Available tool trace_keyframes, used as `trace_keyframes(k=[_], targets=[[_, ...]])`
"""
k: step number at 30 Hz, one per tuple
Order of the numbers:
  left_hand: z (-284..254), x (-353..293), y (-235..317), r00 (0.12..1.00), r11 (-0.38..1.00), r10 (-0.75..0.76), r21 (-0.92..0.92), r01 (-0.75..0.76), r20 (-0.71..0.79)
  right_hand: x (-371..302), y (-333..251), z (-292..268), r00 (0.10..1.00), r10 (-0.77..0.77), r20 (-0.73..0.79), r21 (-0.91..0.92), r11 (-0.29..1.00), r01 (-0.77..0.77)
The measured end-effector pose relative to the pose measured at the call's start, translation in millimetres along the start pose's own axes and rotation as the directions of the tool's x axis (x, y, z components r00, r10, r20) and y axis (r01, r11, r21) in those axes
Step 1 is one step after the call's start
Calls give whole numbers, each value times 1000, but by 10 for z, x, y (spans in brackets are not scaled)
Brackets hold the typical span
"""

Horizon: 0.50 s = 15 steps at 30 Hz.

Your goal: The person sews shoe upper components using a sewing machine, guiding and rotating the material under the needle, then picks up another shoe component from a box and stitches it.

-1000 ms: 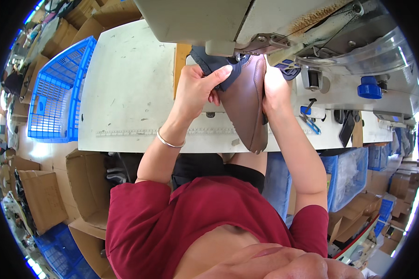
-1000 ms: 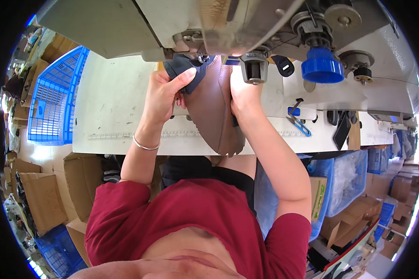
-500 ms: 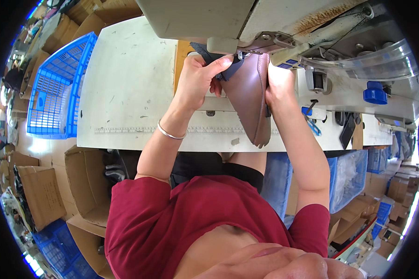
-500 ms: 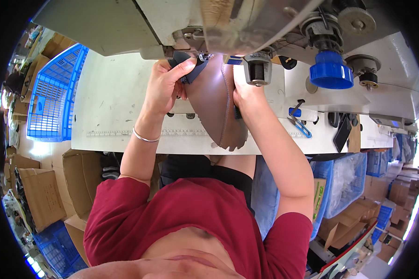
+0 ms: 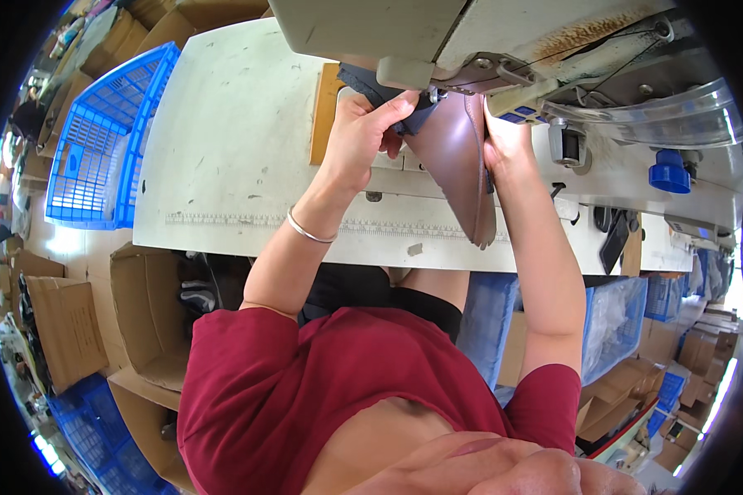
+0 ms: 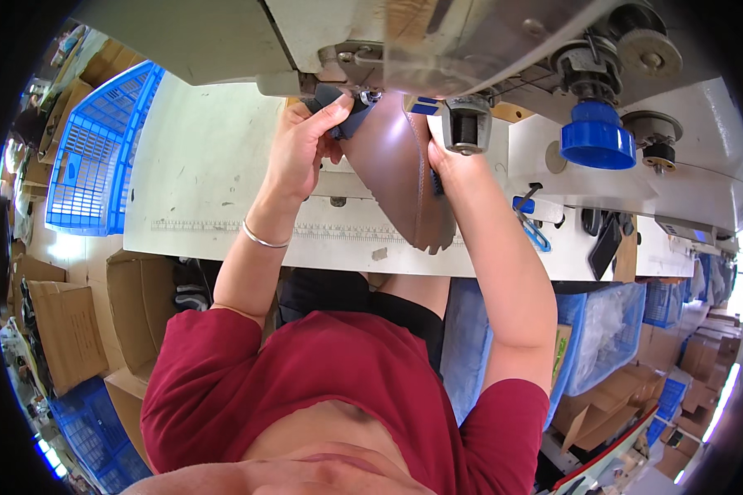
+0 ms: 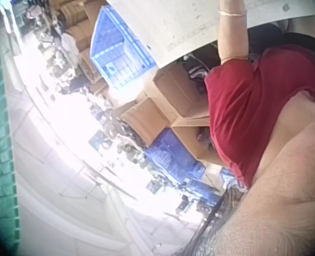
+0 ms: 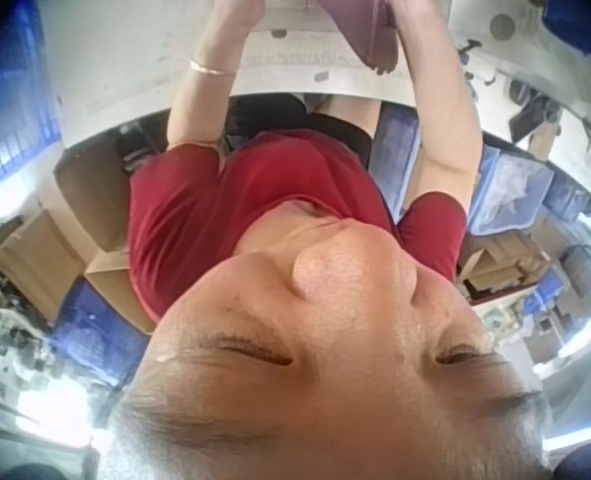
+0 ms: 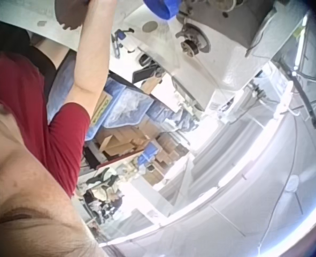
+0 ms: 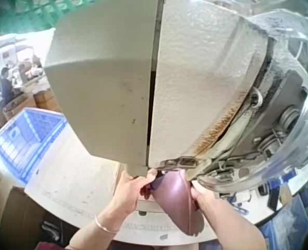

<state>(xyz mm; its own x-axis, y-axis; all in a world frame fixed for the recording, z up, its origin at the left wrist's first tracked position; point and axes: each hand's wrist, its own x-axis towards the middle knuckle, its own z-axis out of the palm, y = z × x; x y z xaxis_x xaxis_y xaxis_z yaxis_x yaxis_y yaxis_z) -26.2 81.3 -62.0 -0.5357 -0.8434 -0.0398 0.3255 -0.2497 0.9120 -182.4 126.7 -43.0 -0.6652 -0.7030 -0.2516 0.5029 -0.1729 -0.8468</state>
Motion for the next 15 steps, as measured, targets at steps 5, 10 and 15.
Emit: trace_keyframes(k=[5, 10, 15], targets=[[-60, 6, -21, 1000, 999, -14, -28, 15, 25, 50, 18, 2, 999, -7, 42, 21, 1000, 6], [-31, -10, -23, 998, 998, -42, -44, 44, 47, 512, 99, -299, 969, 80, 232, 206, 970, -130], [91, -67, -69, 996, 997, 36, -65, -41, -78, 934, 130, -438, 861, 113, 496, 138, 969, -206]])
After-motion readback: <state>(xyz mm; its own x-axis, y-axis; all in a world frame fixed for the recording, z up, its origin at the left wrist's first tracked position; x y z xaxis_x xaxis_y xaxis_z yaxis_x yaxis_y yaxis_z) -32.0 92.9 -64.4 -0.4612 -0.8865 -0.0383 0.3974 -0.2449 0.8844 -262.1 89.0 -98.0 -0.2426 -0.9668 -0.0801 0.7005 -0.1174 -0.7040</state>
